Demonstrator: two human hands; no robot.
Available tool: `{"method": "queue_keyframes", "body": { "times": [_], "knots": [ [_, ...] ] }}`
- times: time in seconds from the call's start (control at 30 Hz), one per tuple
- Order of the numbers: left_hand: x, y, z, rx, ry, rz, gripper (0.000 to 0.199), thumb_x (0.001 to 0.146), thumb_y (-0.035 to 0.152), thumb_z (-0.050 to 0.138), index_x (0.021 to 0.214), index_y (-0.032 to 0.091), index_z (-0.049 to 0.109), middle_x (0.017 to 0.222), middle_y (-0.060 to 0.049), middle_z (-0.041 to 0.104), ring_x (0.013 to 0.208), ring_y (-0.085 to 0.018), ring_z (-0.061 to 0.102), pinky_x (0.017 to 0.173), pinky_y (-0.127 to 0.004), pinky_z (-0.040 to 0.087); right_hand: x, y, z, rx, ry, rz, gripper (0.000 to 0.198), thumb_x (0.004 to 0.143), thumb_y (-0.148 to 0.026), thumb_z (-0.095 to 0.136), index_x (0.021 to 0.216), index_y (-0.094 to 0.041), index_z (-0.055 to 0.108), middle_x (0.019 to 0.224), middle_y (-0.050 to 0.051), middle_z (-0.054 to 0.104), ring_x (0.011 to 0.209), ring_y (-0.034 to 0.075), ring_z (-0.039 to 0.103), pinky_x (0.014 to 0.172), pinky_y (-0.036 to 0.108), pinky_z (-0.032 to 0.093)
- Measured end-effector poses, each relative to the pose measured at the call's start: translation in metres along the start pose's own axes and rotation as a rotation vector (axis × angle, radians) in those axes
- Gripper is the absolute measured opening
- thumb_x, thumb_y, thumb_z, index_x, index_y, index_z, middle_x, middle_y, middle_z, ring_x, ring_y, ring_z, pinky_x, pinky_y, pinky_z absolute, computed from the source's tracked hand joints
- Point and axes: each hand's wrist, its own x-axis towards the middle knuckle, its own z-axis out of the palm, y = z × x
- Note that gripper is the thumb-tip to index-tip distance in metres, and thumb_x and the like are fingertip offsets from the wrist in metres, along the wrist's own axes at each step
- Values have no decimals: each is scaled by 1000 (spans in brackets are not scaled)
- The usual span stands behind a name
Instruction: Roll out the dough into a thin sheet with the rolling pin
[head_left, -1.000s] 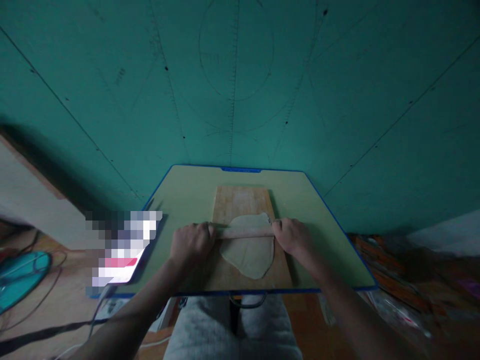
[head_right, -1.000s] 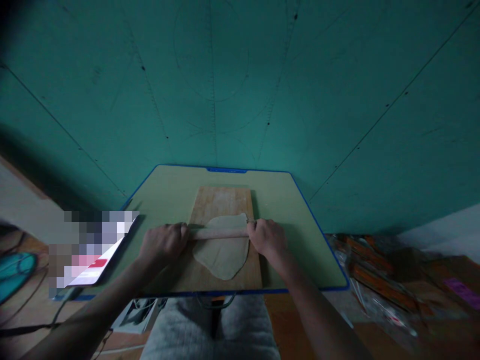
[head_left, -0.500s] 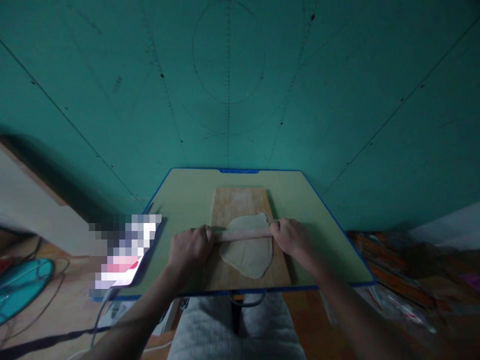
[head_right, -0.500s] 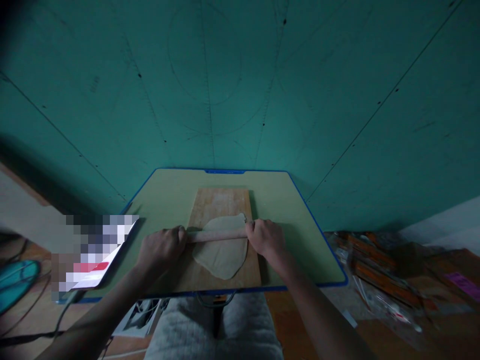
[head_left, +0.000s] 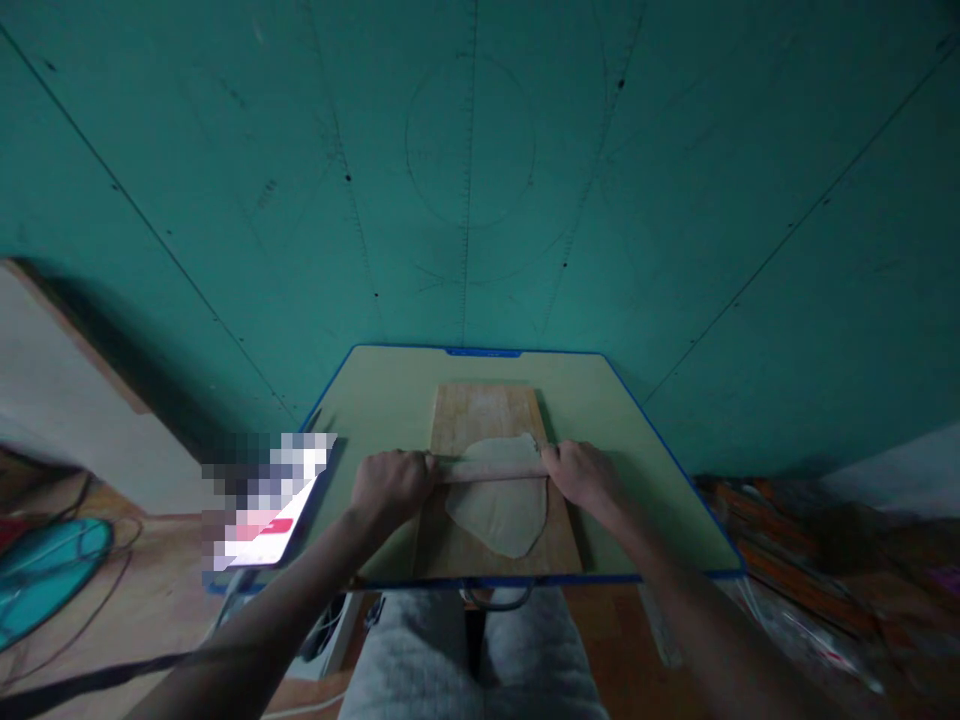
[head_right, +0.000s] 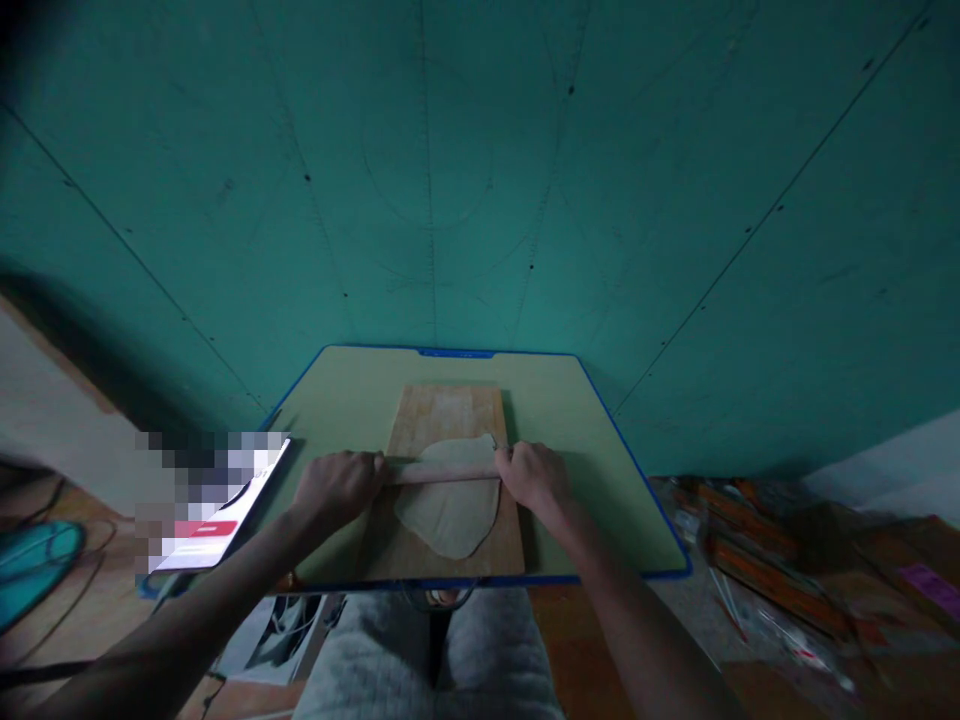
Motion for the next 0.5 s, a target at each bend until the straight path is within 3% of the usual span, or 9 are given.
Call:
{"method": "queue_keyframes", "body": {
  "times": [0.27,0.4,0.5],
  "knots": [
    [7,-10,-50,106,111,-44,38,95,22,31,111,14,64,83,-19,68,77,-38,68,54,-40,49,14,3,-37,27,133,43,50,96,-30,27,98,-15,75,101,15,74,91,23,68,68,28,41],
    [2,-9,-50,10,82,-35,35,94,23,35,112,15,64,87,-18,69,78,-36,68,57,-37,47,13,6,-28,119,179,59,45,92,-29,32,86,-17,75,93,14,74,82,21,66,63,27,38],
    [-5,-7,-41,-259,103,-124,39,99,30,27,107,17,63,85,-12,70,75,-28,69,60,-33,46,13,23,-14,139,198,93,45,91,-26,31,82,-16,74,90,14,74,79,21,65,61,27,37]
  ]
}}
